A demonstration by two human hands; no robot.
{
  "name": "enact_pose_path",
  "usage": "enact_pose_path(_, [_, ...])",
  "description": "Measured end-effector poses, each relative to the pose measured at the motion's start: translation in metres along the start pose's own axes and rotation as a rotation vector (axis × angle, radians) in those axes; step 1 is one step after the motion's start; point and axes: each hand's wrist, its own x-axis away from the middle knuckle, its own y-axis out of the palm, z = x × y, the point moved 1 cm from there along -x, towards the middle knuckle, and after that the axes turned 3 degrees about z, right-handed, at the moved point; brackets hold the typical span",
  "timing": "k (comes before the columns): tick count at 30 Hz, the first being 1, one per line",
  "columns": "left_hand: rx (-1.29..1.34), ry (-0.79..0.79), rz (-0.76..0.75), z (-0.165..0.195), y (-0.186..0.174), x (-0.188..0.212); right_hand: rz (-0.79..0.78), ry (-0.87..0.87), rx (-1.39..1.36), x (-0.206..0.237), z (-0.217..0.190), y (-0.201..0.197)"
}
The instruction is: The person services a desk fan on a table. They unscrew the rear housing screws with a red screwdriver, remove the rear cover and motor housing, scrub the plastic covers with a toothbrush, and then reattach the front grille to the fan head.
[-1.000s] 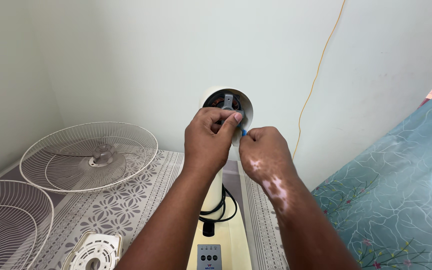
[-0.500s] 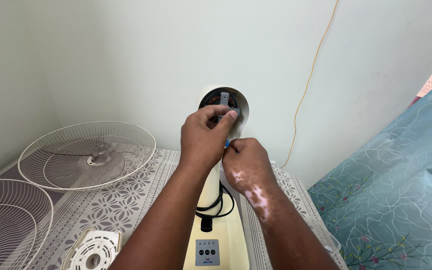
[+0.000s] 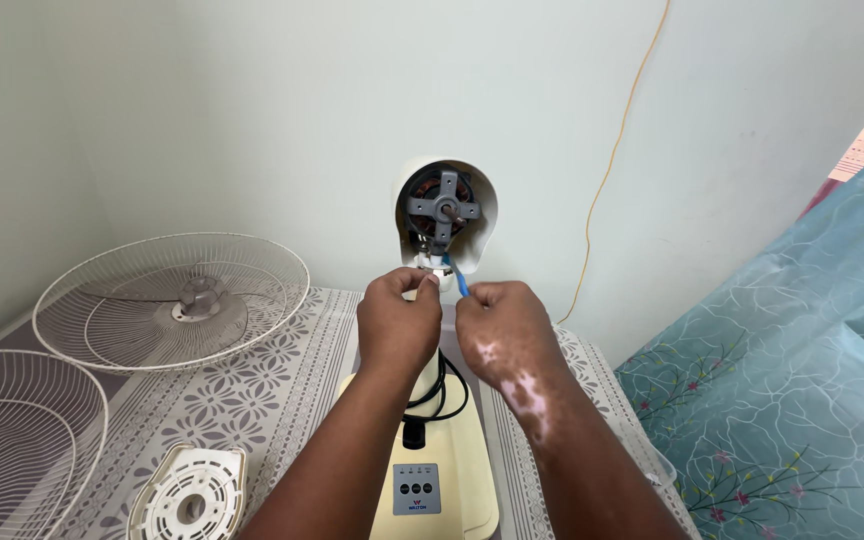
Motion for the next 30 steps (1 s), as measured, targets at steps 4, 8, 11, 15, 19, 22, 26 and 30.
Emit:
enact_pose_path(4, [0.021,0.005,0.083,-0.007,-0.006,-0.005,0.059,0.005,0.079,0.014,-0.011,-0.017])
enact_pose_path(8, [0.046,-0.082,0.076,-0.01,-0.009,-0.01,0.043,-0.043,0.139,0.019,-0.03,-0.029])
enact_pose_path(11, [0.055,-0.028,0.105,-0.009,-0.009,-0.01,0.066,-0.055,0.068,0.018,-0.038,-0.017])
enact_pose_path(15, [0.061,-0.061,0.059,-0.01,-0.008,-0.009,0.024,-0.056,0.052,0.018,-0.036,-0.002])
enact_pose_path(19, [0.054,-0.076,0.081,-0.022,-0.011,-0.008,-0.092,-0.022,0.247,0.019,-0.032,-0.01])
enact_pose_path(22, [-0.025,-0.112,0.148,-0.042,-0.024,-0.011,-0.155,0.013,0.282,0.023,-0.035,-0.027])
enact_pose_path(26, [-0.21,-0.205,0.306,-0.085,-0.062,-0.018,-0.333,0.108,0.277,0.03,-0.043,-0.027])
enact_pose_path(30, [-0.344,-0.327,0.358,-0.134,-0.118,-0.021,-0.49,0.15,0.342,0.034,-0.033,0.014])
